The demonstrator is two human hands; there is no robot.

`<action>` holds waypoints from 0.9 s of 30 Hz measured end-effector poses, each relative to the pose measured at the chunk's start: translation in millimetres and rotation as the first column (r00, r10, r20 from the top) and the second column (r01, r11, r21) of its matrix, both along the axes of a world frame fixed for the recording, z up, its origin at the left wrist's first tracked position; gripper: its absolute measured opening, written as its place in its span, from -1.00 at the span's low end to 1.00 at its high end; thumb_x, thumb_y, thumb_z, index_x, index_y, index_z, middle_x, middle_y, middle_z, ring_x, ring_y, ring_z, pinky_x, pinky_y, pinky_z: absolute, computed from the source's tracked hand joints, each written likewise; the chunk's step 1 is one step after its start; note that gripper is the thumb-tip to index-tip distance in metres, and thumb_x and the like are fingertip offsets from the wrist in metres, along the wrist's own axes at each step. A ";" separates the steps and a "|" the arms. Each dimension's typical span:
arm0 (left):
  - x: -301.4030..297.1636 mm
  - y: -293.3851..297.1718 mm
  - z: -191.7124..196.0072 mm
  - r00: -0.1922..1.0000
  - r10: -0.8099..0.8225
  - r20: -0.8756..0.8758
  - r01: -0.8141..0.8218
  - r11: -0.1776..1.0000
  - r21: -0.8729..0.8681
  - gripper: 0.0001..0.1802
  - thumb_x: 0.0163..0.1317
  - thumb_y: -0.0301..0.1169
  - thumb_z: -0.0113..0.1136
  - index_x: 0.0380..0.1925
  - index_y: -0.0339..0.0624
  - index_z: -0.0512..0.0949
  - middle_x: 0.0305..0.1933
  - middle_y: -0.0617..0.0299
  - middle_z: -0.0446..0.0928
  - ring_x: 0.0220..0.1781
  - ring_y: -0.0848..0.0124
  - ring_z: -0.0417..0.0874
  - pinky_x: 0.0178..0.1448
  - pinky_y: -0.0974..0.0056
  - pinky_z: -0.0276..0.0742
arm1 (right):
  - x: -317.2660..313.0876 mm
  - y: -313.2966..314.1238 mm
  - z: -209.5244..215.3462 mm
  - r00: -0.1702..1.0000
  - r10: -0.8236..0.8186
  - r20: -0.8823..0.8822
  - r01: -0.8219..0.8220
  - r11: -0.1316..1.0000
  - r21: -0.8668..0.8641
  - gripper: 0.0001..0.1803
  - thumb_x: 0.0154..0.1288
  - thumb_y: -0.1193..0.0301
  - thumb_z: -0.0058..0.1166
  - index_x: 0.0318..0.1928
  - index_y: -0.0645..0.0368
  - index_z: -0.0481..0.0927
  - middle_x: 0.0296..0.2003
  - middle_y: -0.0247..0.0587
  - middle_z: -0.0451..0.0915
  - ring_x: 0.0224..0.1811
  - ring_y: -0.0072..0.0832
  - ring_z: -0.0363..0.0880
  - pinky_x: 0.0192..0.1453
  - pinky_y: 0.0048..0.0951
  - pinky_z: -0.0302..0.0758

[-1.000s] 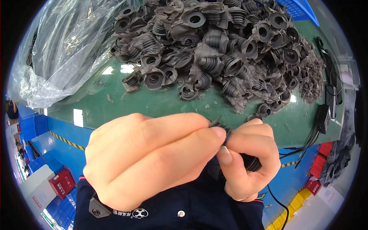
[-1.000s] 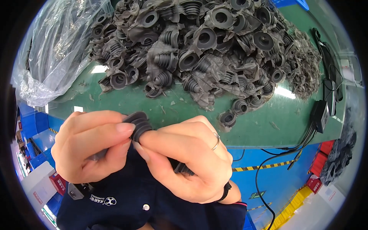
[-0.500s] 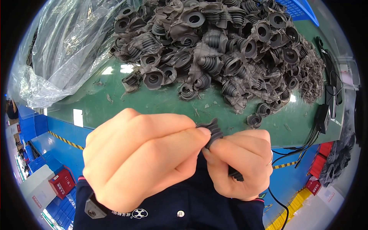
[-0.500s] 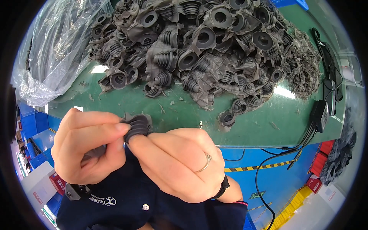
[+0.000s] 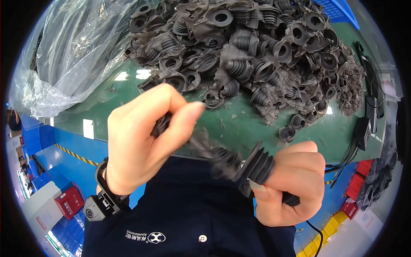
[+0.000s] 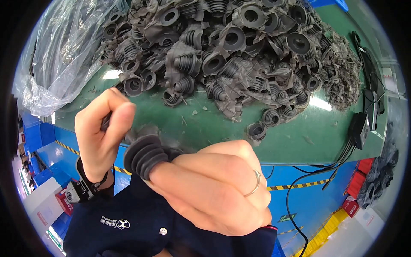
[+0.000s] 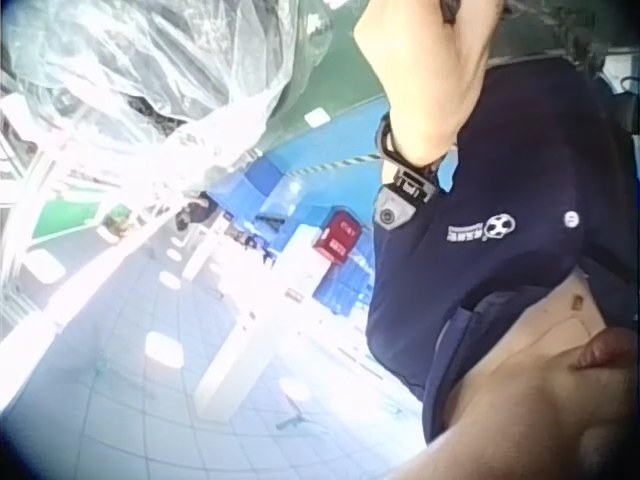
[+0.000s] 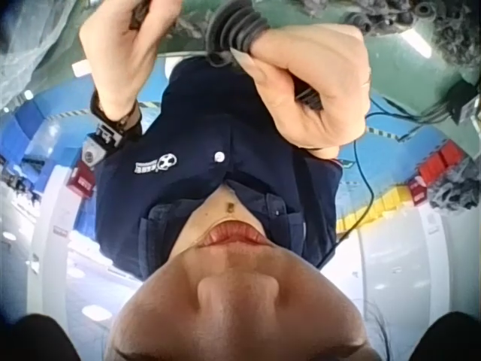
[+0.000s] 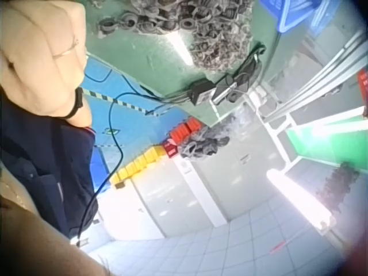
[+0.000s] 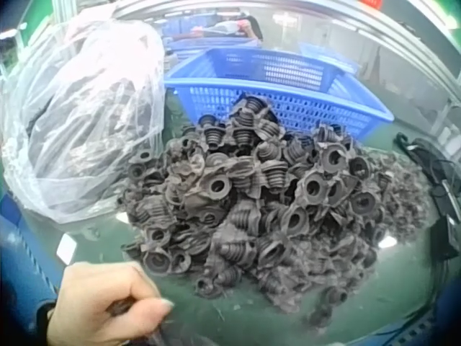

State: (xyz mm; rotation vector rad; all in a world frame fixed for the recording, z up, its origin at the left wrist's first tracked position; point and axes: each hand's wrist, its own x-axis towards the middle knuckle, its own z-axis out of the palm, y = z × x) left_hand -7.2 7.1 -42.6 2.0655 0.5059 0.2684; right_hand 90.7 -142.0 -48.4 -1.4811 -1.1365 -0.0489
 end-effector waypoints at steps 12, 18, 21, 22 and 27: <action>7.9 1.4 1.9 0.869 -0.236 0.436 0.166 0.967 0.194 -0.81 -0.02 -0.37 0.10 -0.53 -0.30 0.44 -0.53 0.12 0.37 -0.57 0.48 0.31 -0.50 0.45 0.16 | -1.4 -1.7 -5.4 0.958 -0.036 0.283 0.077 0.988 -0.136 -0.78 -0.19 0.45 0.21 -0.45 0.16 0.48 -0.56 -0.26 0.41 -0.62 -0.48 0.29 -0.56 -0.58 0.18; 7.8 -6.7 1.6 0.854 -0.253 0.456 0.094 0.935 0.342 -0.90 -0.15 -0.51 0.09 -0.55 -0.26 0.42 -0.55 0.13 0.40 -0.59 0.44 0.31 -0.53 0.40 0.10 | -6.9 6.6 -8.9 0.965 0.014 -0.262 -0.031 0.998 -0.058 -0.73 -0.05 0.32 0.18 -0.53 0.25 0.41 -0.49 -0.09 0.43 -0.56 -0.54 0.33 -0.49 -0.64 0.24; 6.0 -5.3 3.4 0.837 -0.277 0.472 0.121 0.935 0.333 -0.91 -0.15 -0.51 0.08 -0.56 -0.26 0.42 -0.56 0.14 0.39 -0.59 0.44 0.31 -0.53 0.40 0.10 | -7.1 3.5 -5.0 0.972 0.039 -0.231 -0.067 0.991 -0.113 -0.75 -0.10 0.38 0.21 -0.56 0.23 0.40 -0.48 -0.06 0.42 -0.54 -0.56 0.33 -0.50 -0.64 0.26; 5.7 -3.8 6.7 0.862 -0.266 0.431 0.121 0.934 0.335 -0.91 -0.15 -0.52 0.07 -0.57 -0.27 0.42 -0.56 0.13 0.38 -0.58 0.44 0.31 -0.53 0.41 0.11 | -7.0 3.1 -3.1 0.981 0.041 -0.192 -0.068 0.988 -0.136 -0.77 -0.12 0.40 0.22 -0.57 0.22 0.42 -0.48 -0.08 0.42 -0.54 -0.56 0.32 -0.51 -0.64 0.25; 9.3 -7.8 5.9 0.890 -0.186 0.416 -0.014 0.902 0.432 -0.96 -0.13 -0.56 0.01 -0.59 -0.29 0.39 -0.56 0.09 0.35 -0.57 0.43 0.29 -0.51 0.43 0.17 | 6.6 4.7 -2.9 0.986 0.119 0.121 -0.101 0.985 -0.143 -0.82 -0.11 0.43 0.21 -0.58 0.20 0.46 -0.47 -0.13 0.42 -0.59 -0.56 0.32 -0.56 -0.62 0.23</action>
